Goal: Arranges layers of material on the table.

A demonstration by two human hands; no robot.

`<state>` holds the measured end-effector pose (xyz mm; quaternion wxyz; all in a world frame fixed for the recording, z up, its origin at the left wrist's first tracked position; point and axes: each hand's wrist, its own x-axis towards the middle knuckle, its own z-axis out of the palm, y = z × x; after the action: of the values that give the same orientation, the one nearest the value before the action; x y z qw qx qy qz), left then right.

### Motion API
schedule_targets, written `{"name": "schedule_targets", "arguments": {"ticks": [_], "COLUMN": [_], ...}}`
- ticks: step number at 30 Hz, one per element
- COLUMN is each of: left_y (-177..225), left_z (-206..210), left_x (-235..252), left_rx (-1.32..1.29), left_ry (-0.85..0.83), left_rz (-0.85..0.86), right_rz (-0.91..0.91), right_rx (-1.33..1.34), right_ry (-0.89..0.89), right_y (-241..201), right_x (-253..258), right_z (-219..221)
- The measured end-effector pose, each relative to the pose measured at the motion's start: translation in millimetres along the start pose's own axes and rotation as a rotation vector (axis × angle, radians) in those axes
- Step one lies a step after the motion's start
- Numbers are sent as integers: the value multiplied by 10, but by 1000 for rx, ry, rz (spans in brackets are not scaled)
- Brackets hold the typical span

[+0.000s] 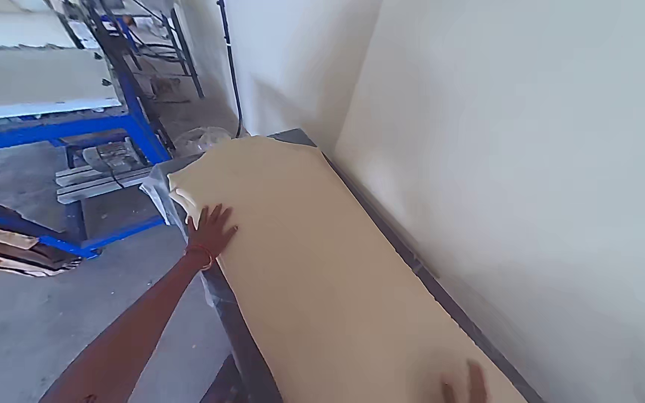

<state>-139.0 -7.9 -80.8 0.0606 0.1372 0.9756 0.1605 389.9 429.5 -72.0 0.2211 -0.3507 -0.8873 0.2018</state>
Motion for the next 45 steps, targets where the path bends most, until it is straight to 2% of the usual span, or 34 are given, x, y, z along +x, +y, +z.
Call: {"name": "schedule_targets", "arguments": {"ticks": [2, 5, 8, 10, 12, 13, 15, 17, 18, 20, 22, 23, 25, 27, 30, 31, 33, 35, 37, 40, 42, 45], "left_y": [-229, -384, -448, -467, -471, -488, -568, -639, -660, -684, -626, -540, -232, 150, 979, 1304, 1904, 2389, 2901, 3387, 3509, 3374], "left_z": [-99, -209, -315, -371, -397, -410, -414, -354, -297, -152, -8, 34, 65, 77, 130, 190, 409, 588, 769, 999, 1215, 1302], "left_x": [351, 849, 1305, 1512, 1565, 1575, 1530, 1411, 1302, 1001, 724, 626, 562, 716, 1305, 1517, 1963, 2359, 2460, 2169, 1792, 865], "left_rx": [-14, 62, 120, 117, 94, 89, 92, 65, 40, -3, -9, -2, 17, 48, 64, 61, 20, -11, -38, -70, -135, -300], "left_ry": [34, 36, -9, -53, -91, -103, -112, -51, -14, 82, 176, 181, 85, -65, -278, -294, -207, -162, -210, -255, -242, -298], "left_rz": [-12, 6, 5, 29, 71, 96, 148, 206, 231, 290, 355, 389, 453, 551, 633, 640, 625, 575, 538, 628, 791, 966], "right_rz": [-152, -519, -756, -809, -762, -700, -551, -363, -248, -64, 37, 75, 97, -21, -422, -533, -644, -628, -440, -133, 32, 264], "right_rx": [-56, -272, -205, -140, -178, -220, -292, -363, -391, -417, -421, -437, -488, -527, -388, -300, -163, -212, -346, -440, -468, -545], "right_ry": [-120, -292, -545, -609, -576, -547, -455, -404, -395, -331, -225, -201, -194, -221, -324, -404, -607, -622, -582, -314, -147, -99], "right_y": [-778, -2279, -3707, -4338, -4589, -4579, -4283, -3750, -3454, -2889, -2533, -2507, -2725, -3195, -3898, -4030, -4117, -4046, -3687, -2735, -2103, -1543], "right_x": [267, 441, 582, 974, 1606, 2008, 2740, 3210, 3283, 3049, 2474, 2130, 1515, 959, 415, 377, 620, 1061, 1510, 1727, 1438, 682], "right_z": [699, 1813, 2642, 3074, 3409, 3533, 3609, 3415, 3230, 2820, 2493, 2387, 2333, 2460, 2726, 2765, 2814, 2888, 2790, 2446, 2038, 1406]}}
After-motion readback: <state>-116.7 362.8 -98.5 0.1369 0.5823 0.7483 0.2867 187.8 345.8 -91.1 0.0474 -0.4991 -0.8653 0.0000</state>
